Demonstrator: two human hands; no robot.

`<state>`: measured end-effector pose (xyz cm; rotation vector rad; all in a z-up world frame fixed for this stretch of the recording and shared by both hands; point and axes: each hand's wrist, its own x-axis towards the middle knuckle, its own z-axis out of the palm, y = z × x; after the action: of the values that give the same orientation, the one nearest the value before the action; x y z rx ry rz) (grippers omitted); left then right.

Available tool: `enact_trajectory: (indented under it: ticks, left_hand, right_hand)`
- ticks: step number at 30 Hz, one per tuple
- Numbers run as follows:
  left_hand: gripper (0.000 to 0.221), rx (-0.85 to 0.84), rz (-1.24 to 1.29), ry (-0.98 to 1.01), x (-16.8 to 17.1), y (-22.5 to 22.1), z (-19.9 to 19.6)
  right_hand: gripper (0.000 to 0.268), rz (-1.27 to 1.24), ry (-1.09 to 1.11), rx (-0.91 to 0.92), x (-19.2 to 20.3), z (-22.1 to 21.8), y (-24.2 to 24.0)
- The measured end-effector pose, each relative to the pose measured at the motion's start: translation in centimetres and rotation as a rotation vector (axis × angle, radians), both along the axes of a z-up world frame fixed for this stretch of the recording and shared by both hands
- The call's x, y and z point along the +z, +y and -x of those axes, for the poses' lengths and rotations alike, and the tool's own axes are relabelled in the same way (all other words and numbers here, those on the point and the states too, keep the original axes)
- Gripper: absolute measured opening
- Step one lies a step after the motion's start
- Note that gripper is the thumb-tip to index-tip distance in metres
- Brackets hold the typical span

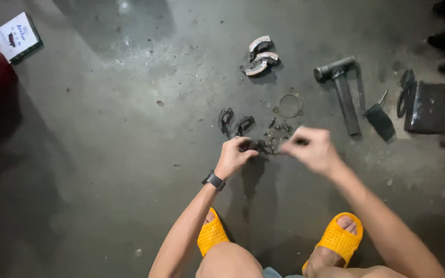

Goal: The person holds a small metal part against a spinning bench grinder, producing sparks while grinding it. They then carry the part across the workshop, sit on the floor, and fit brake shoes together with a metal ring, using a hammer and a wire brush on the parts laid out on the ground.

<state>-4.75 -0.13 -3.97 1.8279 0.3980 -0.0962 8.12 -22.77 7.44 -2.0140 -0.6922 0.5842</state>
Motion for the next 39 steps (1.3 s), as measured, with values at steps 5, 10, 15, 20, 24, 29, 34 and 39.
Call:
enact_trajectory:
  ticks: [5, 10, 15, 20, 24, 29, 34, 39]
  left_hand:
    - [0.039, -0.087, -0.479, -0.21, 1.9, 0.0, -0.5]
    - [0.034, -0.042, -0.855, -0.208, 2.3, 0.7, -5.0]
    - [0.022, -0.15, -0.966, -0.047, -0.7, 0.6, -6.4]
    - [0.029, 0.024, -0.53, -0.063, 0.2, 2.1, -6.1]
    - [0.036, 0.132, 0.565, -0.044, 0.4, 2.7, -5.7]
    - [0.034, 0.114, 0.918, -0.033, 1.6, 2.2, -5.0]
    - [0.036, 0.102, 0.963, -0.027, 2.8, 1.7, -4.3]
    - [0.036, 0.117, 0.85, -0.006, 2.1, 1.7, -4.1]
  right_hand:
    - [0.031, 0.602, -0.126, -0.12, -6.3, -6.9, -2.0]
    - [0.023, 0.541, -0.637, 0.014, -7.4, -8.4, 0.0]
    - [0.016, 0.624, -0.614, 0.064, -9.7, -8.7, 1.2]
    - [0.018, 0.627, -0.423, 0.014, -7.5, -8.0, 0.6]
    - [0.022, 0.094, -0.379, 0.007, 0.1, -4.9, 2.0]
    - [0.018, 0.008, -0.376, 0.038, 2.5, -2.6, 3.9]
    - [0.016, 0.078, -0.47, 0.109, 1.8, -1.6, 4.3]
    - [0.015, 0.102, -0.56, 0.134, 0.9, -1.4, 4.2]
